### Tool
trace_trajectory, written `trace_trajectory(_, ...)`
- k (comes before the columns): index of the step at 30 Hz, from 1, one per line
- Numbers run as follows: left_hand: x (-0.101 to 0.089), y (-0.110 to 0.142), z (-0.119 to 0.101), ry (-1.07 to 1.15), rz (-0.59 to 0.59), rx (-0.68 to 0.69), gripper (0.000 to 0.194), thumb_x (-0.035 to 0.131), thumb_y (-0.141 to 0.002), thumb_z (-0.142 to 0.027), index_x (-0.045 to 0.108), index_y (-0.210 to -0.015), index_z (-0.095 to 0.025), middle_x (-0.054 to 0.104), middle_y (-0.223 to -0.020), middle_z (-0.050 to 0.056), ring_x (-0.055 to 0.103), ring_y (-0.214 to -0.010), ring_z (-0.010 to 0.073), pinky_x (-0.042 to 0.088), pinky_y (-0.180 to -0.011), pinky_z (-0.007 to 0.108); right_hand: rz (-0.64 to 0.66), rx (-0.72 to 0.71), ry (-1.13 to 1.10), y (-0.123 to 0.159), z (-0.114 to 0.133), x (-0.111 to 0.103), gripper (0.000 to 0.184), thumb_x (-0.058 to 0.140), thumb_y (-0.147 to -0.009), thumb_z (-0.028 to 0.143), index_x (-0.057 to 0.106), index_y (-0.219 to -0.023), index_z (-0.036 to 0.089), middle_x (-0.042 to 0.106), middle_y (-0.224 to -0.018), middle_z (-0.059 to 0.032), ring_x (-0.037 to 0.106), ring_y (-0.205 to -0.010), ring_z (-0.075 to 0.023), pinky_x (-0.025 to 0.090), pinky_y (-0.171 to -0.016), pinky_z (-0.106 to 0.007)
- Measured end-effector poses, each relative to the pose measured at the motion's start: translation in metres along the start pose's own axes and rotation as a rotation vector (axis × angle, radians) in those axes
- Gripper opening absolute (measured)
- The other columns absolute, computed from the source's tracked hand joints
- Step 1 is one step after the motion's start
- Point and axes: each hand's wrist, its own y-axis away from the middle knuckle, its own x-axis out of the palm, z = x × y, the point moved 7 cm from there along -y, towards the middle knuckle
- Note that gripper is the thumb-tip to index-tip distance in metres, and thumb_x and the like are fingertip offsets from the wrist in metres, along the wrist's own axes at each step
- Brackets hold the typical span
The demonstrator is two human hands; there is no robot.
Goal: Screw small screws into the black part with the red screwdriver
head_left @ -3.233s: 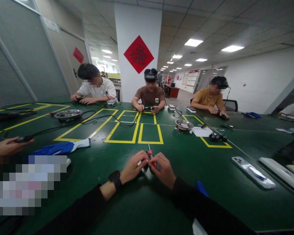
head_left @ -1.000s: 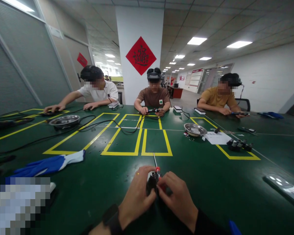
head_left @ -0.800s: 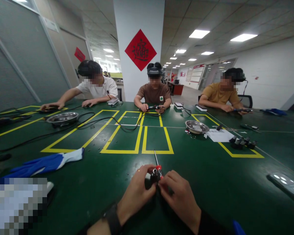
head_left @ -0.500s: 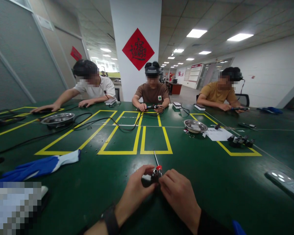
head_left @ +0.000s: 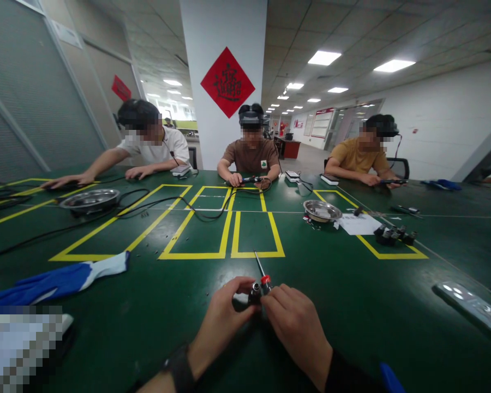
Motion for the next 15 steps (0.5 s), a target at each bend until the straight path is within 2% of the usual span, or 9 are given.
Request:
trace_trajectory(8,-0.0002,0.0003,0.0006,-0.022,-0.009,0.007,0.038,0.065,-0.067,-0.012,0.057,-0.103,-0.021,0.066,-0.096,0.002,0.062,-0.089,0.0175,0.05,-0.082,0.032,0.014,-0.013,-0.001,-0.0014,-0.0008,0.0006,0.009,0.048,-0.086,0.015,0.056,-0.083,0.019,0.059,-0.079,-0.0016,0.05,-0.073,-0.016,0.032,-0.065,-0.03)
trace_trajectory(15,0.0012,-0.0005,-0.0008,0.006,0.015,0.056,0.037,0.066,-0.068,-0.015,0.056,-0.104,-0.019,0.066,-0.098,0.003,0.062,-0.089,0.0172,0.05,-0.083,0.033,-0.016,-0.055,-0.014,0.0,-0.0019,0.0006,0.01,0.047,-0.087,0.018,0.057,-0.084,0.019,0.06,-0.081,-0.0023,0.052,-0.079,-0.0162,0.035,-0.072,-0.029)
